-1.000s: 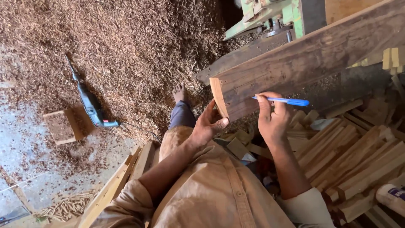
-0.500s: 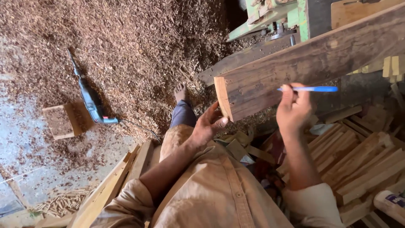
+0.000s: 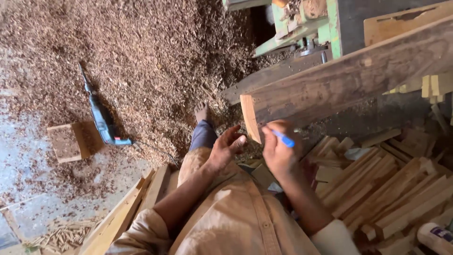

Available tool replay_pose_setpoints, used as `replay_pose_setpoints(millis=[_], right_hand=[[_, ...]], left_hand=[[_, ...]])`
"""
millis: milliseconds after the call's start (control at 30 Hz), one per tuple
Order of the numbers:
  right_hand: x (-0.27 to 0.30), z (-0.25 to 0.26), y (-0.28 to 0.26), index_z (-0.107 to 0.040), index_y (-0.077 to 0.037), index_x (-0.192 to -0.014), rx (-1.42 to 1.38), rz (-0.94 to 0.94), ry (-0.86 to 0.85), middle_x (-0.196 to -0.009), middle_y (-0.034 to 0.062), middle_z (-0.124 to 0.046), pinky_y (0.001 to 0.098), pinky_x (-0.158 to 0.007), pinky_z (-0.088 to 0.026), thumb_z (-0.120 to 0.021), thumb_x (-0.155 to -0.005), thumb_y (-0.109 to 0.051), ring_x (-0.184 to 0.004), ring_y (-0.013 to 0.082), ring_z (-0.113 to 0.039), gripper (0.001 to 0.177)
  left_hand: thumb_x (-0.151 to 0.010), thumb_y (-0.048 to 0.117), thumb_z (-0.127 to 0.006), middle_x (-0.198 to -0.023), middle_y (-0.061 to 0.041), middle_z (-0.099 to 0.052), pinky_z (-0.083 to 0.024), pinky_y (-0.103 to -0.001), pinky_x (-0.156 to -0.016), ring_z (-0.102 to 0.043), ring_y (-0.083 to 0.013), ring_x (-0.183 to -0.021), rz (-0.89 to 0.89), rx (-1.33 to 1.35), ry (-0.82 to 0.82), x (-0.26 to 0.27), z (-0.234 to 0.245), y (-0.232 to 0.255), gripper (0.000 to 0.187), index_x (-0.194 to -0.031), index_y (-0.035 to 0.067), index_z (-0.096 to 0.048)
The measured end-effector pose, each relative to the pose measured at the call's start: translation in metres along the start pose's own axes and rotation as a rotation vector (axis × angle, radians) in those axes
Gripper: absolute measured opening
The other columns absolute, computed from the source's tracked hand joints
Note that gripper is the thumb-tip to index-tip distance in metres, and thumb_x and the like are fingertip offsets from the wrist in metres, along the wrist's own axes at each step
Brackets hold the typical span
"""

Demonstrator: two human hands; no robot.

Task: Marking and cutting a large wooden board with a circular saw in a workshop.

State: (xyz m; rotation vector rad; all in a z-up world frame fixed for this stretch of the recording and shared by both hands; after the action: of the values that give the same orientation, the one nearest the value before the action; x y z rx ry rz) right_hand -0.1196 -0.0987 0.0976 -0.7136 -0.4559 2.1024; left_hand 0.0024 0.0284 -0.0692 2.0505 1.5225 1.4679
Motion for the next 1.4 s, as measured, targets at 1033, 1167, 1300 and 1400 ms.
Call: replay_pose_setpoints(millis=[1033,1167,1300,1400], right_hand=[[0.019,0.011,0.011,-0.063,0.002,-0.108,-0.192,-0.053,-0.067,-0.105,0.0128,-0.072,0.0348,-0.084,-0.058,-0.065,-0.104,-0.005,-0.095,0.0255,-0.072,0.008],[0.019,0.021,0.07,-0.065,0.001,-0.107,-0.123,-0.096,0.022,-0.102,0.0125,-0.073,0.0352,-0.079,-0.06,-0.065,-0.105,-0.004,-0.09,0.025,-0.074,0.005],[0.024,0.002,0.023,-0.065,-0.003,-0.1,-0.143,0.082,0.022,-0.096,0.0114,-0.071,0.0351,-0.075,-0.061,-0.061,-0.104,-0.004,-0.084,0.0236,-0.074,0.005],[0.024,0.002,-0.001,-0.065,-0.004,-0.1,-0.201,0.06,-0.063,-0.094,0.0119,-0.07,0.0355,-0.076,-0.059,-0.058,-0.104,-0.007,-0.085,0.0242,-0.072,0.008]], left_hand=[[-0.095,0.042,-0.066,-0.12,-0.015,-0.069,-0.057,-0.031,-0.073,-0.072,-0.0209,-0.099,0.04,-0.121,0.091,0.011,0.016,-0.003,0.072,-0.149,-0.001,-0.046],[-0.096,0.041,-0.065,-0.12,-0.016,-0.069,-0.059,-0.031,-0.077,-0.072,-0.0204,-0.099,0.041,-0.125,0.097,0.013,0.02,-0.006,0.07,-0.149,-0.001,-0.046],[-0.096,0.039,-0.065,-0.121,-0.015,-0.069,-0.058,-0.031,-0.076,-0.073,-0.0203,-0.097,0.03,-0.091,0.101,0.009,0.022,-0.009,0.069,-0.148,-0.001,-0.046],[-0.096,0.038,-0.066,-0.12,-0.017,-0.069,-0.057,-0.032,-0.075,-0.071,-0.0211,-0.095,0.037,-0.051,0.119,-0.001,0.023,-0.02,0.068,-0.148,-0.002,-0.048]])
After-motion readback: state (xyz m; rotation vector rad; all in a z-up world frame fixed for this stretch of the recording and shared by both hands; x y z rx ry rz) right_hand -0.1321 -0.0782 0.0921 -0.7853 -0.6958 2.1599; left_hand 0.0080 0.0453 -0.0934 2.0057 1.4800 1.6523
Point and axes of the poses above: each hand's wrist, its own x-axis away from the middle knuckle, its own z-axis out of the back of the hand, y = z × x, the point moved 1 cm from there along -x, towards the middle knuckle
